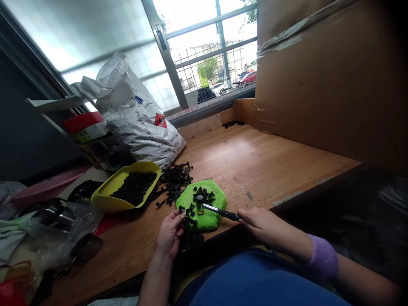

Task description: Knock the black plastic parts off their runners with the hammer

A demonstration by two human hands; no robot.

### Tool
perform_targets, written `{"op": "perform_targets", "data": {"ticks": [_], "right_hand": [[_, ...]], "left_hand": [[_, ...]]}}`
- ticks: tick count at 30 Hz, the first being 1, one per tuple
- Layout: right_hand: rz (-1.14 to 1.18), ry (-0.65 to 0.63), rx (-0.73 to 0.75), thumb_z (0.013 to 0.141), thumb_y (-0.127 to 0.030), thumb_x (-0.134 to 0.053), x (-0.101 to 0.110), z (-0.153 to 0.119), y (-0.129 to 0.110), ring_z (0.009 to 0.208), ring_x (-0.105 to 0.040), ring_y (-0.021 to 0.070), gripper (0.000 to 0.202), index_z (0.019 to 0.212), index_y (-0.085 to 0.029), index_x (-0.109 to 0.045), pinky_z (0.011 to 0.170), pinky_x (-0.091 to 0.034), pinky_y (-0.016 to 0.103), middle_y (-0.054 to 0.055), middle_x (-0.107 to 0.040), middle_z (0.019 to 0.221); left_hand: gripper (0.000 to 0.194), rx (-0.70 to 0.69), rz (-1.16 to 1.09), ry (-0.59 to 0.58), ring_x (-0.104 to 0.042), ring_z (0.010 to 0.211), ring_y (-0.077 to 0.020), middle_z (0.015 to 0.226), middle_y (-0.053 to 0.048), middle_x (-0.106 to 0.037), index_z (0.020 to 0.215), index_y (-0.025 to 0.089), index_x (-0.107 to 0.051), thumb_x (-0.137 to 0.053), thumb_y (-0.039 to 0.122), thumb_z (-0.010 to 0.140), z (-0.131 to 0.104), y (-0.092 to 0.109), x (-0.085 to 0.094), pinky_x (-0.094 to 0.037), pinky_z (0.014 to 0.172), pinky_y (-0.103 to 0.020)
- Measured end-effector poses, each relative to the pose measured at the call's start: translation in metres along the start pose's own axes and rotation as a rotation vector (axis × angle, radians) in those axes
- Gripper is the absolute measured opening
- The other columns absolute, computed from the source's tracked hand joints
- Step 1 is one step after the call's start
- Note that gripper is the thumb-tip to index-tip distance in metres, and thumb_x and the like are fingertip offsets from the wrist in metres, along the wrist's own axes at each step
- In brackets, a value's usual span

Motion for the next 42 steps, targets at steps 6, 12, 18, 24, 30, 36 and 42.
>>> {"op": "perform_targets", "data": {"ticks": [6,12,18,24,30,36,42], "right_hand": [[0.011,0.0,-0.006,0.095,-0.031,-0.03,-0.005,0.0,0.003,0.052,-0.047,0.0122,0.027,0.076,-0.019,-0.045,0.05,-0.027,0.023,0.0,-0.052,0.063],[-0.001,0.009,-0.01,0.094,-0.032,-0.032,-0.01,0.0,0.008,0.052,-0.046,0.0119,0.025,0.077,-0.02,-0.045,0.049,-0.026,0.023,0.0,-0.051,0.063],[0.018,0.007,-0.001,0.094,-0.033,-0.032,-0.01,0.0,0.007,0.053,-0.047,0.0117,0.025,0.078,-0.019,-0.046,0.05,-0.027,0.022,0.0,-0.052,0.064],[0.04,0.09,0.05,0.094,-0.029,-0.034,0.012,0.006,-0.007,0.052,-0.044,0.0115,0.021,0.08,-0.019,-0.045,0.05,-0.027,0.022,-0.001,-0.05,0.064],[0.067,0.142,0.096,0.093,-0.026,-0.036,0.027,0.009,-0.016,0.058,-0.049,0.0126,0.017,0.087,-0.018,-0.049,0.052,-0.029,0.022,0.001,-0.055,0.07],[0.013,0.092,0.067,0.093,-0.027,-0.036,0.018,0.008,-0.012,0.053,-0.045,0.0123,0.019,0.08,-0.019,-0.048,0.05,-0.026,0.022,0.0,-0.052,0.063],[0.061,0.163,0.149,0.095,-0.028,-0.031,0.028,0.012,-0.024,0.057,-0.048,0.0128,0.021,0.086,-0.018,-0.047,0.053,-0.03,0.023,0.001,-0.054,0.07]], "left_hand": [[0.03,0.015,-0.007,0.015,-0.039,0.04,0.0012,0.062,0.004,-0.054,0.081,0.011,-0.058,-0.077,0.016,0.059,0.002,0.0,-0.002,-0.024,0.029,-0.008],[0.03,0.028,0.038,0.025,-0.04,0.038,0.0013,0.059,0.005,-0.054,0.08,0.01,-0.057,-0.077,0.016,0.058,0.002,0.001,-0.005,-0.024,0.029,-0.007],[0.028,0.039,0.071,0.045,-0.04,0.036,0.0013,0.058,0.004,-0.056,0.078,0.01,-0.056,-0.075,0.014,0.058,0.002,0.001,-0.005,-0.024,0.029,-0.008],[0.026,0.042,0.018,0.051,-0.038,0.034,0.0014,0.055,0.006,-0.053,0.077,0.011,-0.055,-0.074,0.012,0.059,0.004,-0.002,-0.004,-0.022,0.028,-0.008],[0.022,0.044,-0.036,0.048,-0.04,0.036,0.0009,0.056,0.005,-0.053,0.078,0.01,-0.054,-0.071,0.01,0.063,0.002,-0.001,-0.004,-0.024,0.029,-0.008],[0.022,0.033,0.013,0.036,-0.038,0.035,0.0017,0.057,0.005,-0.053,0.078,0.01,-0.054,-0.071,0.011,0.064,0.007,-0.002,-0.002,-0.022,0.029,-0.008],[0.026,0.034,0.082,0.035,-0.035,0.032,0.0018,0.054,0.006,-0.052,0.075,0.011,-0.055,-0.074,0.015,0.058,0.01,-0.003,-0.001,-0.021,0.029,-0.008]]}}
Point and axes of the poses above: each hand's wrist, its own z-axis towards the middle knuckle, its own x-axis out of the back of the hand, y = z × x, the point moved 8 cm from there along z, towards the middle knuckle
